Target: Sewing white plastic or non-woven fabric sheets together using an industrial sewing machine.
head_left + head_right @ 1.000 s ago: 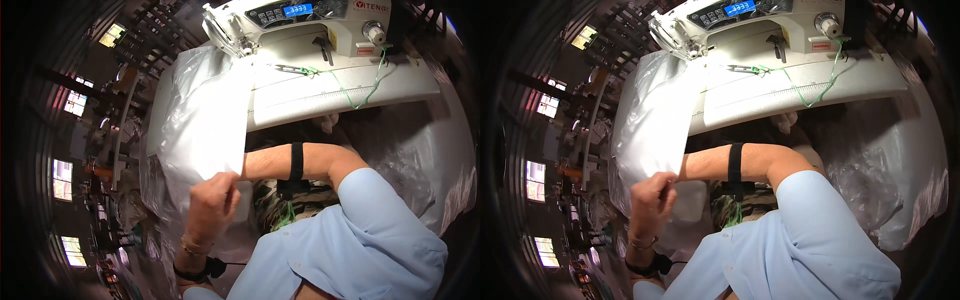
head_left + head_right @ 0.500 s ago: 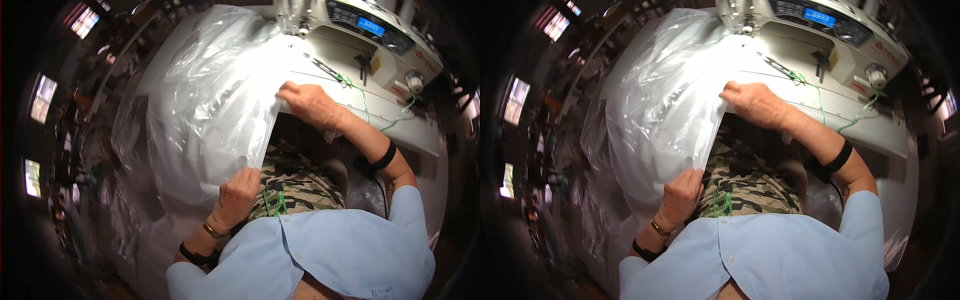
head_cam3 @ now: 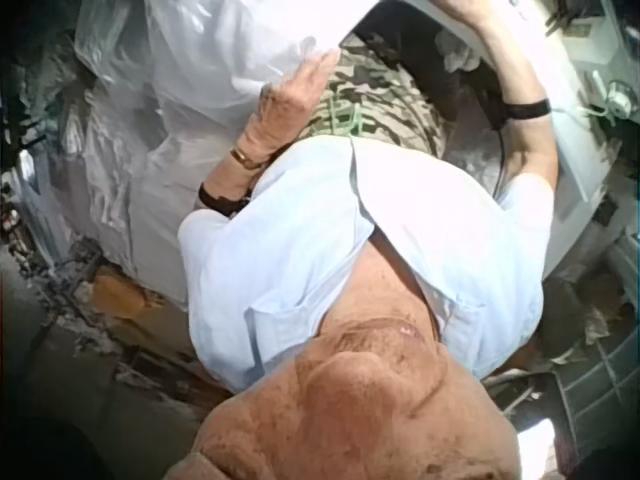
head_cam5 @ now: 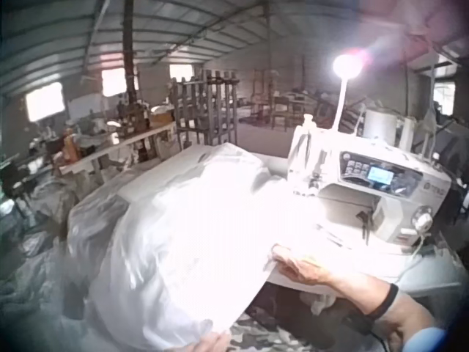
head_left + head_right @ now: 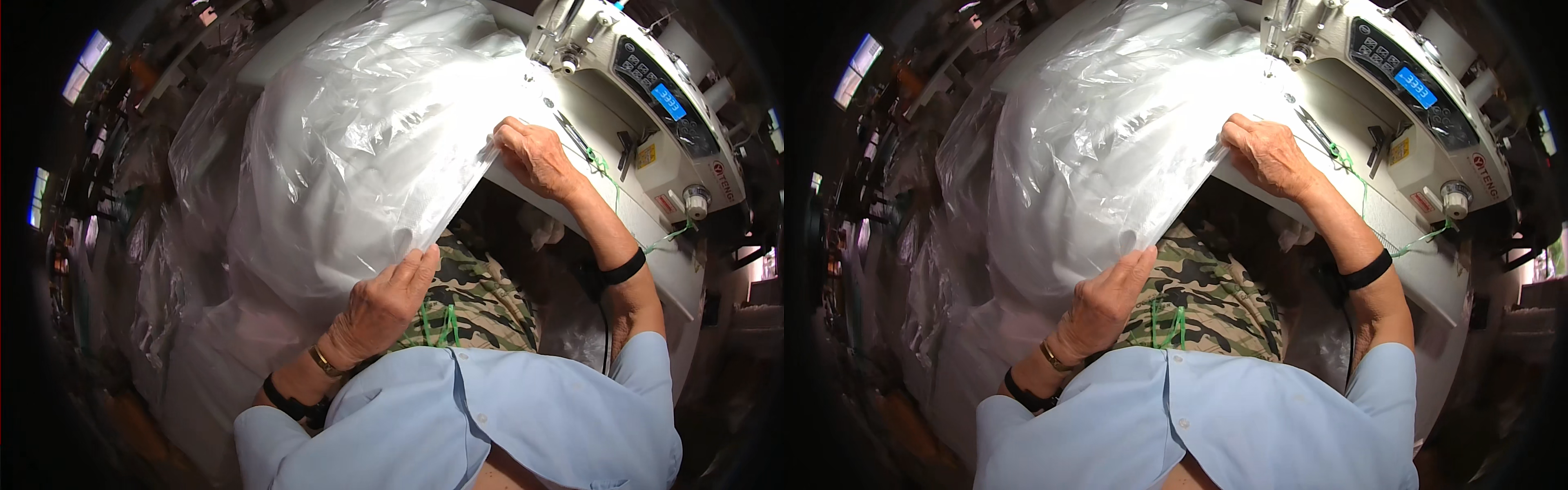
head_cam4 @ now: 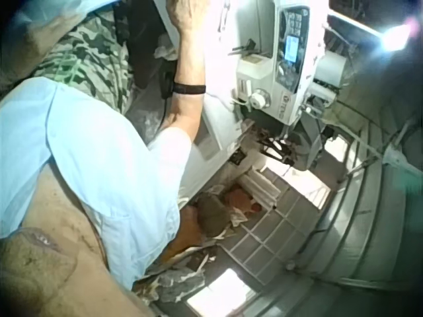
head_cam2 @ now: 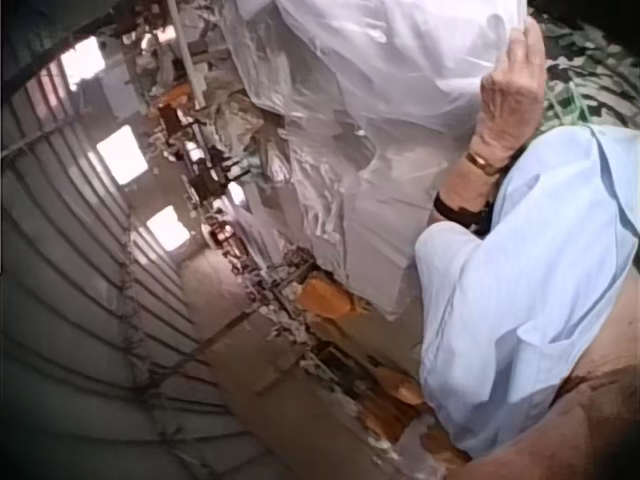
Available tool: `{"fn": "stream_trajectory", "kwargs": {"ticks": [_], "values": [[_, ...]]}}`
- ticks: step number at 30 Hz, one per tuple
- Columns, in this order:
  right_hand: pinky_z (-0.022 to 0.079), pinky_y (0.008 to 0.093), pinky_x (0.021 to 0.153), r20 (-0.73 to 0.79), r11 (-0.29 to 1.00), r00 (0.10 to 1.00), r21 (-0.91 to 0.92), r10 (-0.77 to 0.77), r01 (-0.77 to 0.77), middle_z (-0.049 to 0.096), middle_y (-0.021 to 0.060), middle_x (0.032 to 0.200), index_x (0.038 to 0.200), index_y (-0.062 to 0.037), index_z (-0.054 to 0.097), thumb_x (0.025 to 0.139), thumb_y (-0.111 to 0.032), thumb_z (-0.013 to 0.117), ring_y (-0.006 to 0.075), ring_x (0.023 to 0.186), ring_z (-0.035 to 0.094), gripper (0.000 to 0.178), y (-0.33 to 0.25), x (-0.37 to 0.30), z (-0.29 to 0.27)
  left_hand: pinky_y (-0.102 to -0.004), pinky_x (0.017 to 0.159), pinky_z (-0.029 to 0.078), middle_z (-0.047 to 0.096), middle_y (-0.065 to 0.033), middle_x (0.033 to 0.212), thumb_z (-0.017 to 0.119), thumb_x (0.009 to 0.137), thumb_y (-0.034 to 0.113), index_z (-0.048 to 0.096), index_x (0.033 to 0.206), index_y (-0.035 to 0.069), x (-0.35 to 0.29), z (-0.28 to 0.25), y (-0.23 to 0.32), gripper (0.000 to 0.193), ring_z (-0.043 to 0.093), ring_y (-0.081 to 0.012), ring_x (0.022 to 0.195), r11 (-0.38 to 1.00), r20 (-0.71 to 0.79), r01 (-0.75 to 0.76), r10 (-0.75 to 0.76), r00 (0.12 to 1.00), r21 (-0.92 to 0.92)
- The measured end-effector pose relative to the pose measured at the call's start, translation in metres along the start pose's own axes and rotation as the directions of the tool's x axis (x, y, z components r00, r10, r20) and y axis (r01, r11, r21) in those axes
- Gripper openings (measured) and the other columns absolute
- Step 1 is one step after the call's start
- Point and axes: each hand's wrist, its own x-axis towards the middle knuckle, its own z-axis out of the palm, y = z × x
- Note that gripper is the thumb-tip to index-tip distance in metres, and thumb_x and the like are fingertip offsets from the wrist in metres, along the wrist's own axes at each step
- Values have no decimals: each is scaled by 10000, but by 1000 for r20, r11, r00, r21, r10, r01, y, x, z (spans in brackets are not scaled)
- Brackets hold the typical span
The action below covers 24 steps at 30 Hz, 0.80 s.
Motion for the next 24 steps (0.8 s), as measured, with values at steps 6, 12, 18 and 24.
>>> {"fn": "stream_trajectory", "kwargs": {"ticks": [6,12,18,24], "values": [[485,432,675,54,999,998,-21,28,-27,571,91,906,972,-78,538,795,-62,628,337,770,603,199,4,8,2,-303,582,545,618,-153,992,602,772,-56,539,1330,-26,-1,2,-8,562,647,-232,658,991,33,10,-6,999,-130],[488,434,668,53,998,998,-49,27,-24,581,88,964,1024,-95,570,834,-97,630,322,767,623,199,8,15,3,-372,593,520,583,-162,921,560,757,-94,519,1352,-22,-7,6,-15,600,626,-298,663,950,48,173,-166,985,-260],[504,416,656,-46,990,992,-72,120,-123,591,70,985,1029,-108,588,831,-152,661,304,758,636,216,15,18,11,-425,642,505,582,-188,927,525,741,-97,522,1338,-9,-3,20,-25,603,608,-369,717,917,111,236,-211,971,-323],[417,420,861,-303,929,917,-179,261,-323,641,81,929,883,-98,655,787,-232,642,273,925,586,166,22,10,19,-406,589,487,584,-126,830,565,745,-70,661,1084,49,32,31,-11,372,604,-338,666,922,179,115,-51,982,-368]]}}
